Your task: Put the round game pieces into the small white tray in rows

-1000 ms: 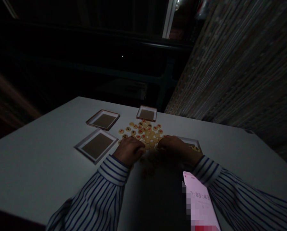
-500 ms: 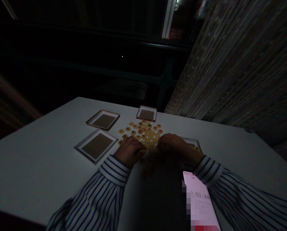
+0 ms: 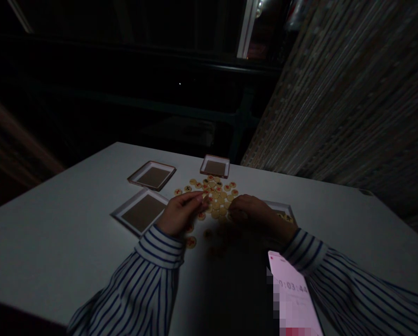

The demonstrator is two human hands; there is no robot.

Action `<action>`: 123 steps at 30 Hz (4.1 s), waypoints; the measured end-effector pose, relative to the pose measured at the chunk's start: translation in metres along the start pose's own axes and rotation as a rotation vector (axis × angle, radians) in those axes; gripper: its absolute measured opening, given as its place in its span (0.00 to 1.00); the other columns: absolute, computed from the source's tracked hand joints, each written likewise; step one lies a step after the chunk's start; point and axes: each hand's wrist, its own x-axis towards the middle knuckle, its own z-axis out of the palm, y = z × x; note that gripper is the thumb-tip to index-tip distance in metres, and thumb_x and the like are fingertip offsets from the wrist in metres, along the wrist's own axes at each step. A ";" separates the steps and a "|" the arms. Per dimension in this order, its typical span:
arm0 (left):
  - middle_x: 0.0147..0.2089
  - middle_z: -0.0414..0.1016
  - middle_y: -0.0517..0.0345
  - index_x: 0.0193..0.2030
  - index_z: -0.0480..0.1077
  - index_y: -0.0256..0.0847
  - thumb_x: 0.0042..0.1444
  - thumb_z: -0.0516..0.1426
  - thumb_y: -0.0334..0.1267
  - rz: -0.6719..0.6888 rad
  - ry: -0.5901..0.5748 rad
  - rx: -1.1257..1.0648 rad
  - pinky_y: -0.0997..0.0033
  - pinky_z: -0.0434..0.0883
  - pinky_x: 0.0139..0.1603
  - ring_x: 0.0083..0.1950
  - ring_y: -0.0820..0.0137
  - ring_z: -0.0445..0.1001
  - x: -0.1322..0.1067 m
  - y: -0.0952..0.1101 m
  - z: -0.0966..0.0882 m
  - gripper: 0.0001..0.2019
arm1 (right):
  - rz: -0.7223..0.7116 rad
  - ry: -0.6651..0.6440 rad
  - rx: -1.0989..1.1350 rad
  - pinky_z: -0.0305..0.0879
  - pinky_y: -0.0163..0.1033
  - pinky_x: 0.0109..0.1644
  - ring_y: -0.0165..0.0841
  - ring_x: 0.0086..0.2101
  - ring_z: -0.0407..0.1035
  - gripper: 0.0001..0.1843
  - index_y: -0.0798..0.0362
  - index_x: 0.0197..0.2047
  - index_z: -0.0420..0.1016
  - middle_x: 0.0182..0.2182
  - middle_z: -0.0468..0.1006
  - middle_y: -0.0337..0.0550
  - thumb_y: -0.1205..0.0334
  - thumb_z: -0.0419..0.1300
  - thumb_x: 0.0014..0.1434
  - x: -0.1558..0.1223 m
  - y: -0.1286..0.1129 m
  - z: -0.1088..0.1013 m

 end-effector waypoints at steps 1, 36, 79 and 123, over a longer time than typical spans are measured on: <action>0.32 0.77 0.54 0.38 0.72 0.35 0.45 0.61 0.35 -0.025 0.020 -0.045 0.73 0.72 0.39 0.34 0.72 0.75 0.000 0.001 0.000 0.12 | 0.004 -0.001 0.003 0.61 0.37 0.39 0.31 0.36 0.66 0.08 0.54 0.37 0.71 0.35 0.74 0.45 0.68 0.53 0.52 0.001 -0.001 0.000; 0.31 0.74 0.57 0.36 0.70 0.37 0.44 0.58 0.37 0.227 0.441 -0.059 0.74 0.71 0.31 0.27 0.76 0.72 0.013 0.008 -0.022 0.11 | -0.055 -0.121 -0.066 0.52 0.38 0.40 0.32 0.37 0.64 0.07 0.53 0.37 0.69 0.36 0.73 0.43 0.62 0.53 0.56 0.033 -0.030 0.025; 0.30 0.74 0.56 0.36 0.71 0.37 0.46 0.54 0.39 0.351 0.525 0.393 0.71 0.66 0.33 0.30 0.70 0.70 0.015 0.009 -0.032 0.12 | 0.217 -0.341 -0.341 0.61 0.43 0.38 0.40 0.36 0.70 0.16 0.55 0.37 0.73 0.35 0.77 0.52 0.59 0.45 0.58 0.092 -0.064 0.019; 0.33 0.77 0.53 0.33 0.74 0.37 0.41 0.62 0.41 0.339 0.125 0.320 0.67 0.70 0.40 0.35 0.68 0.74 0.011 0.004 -0.017 0.12 | 0.513 -0.071 1.109 0.54 0.30 0.24 0.23 0.22 0.61 0.13 0.56 0.34 0.75 0.22 0.72 0.37 0.55 0.59 0.50 0.082 -0.039 0.001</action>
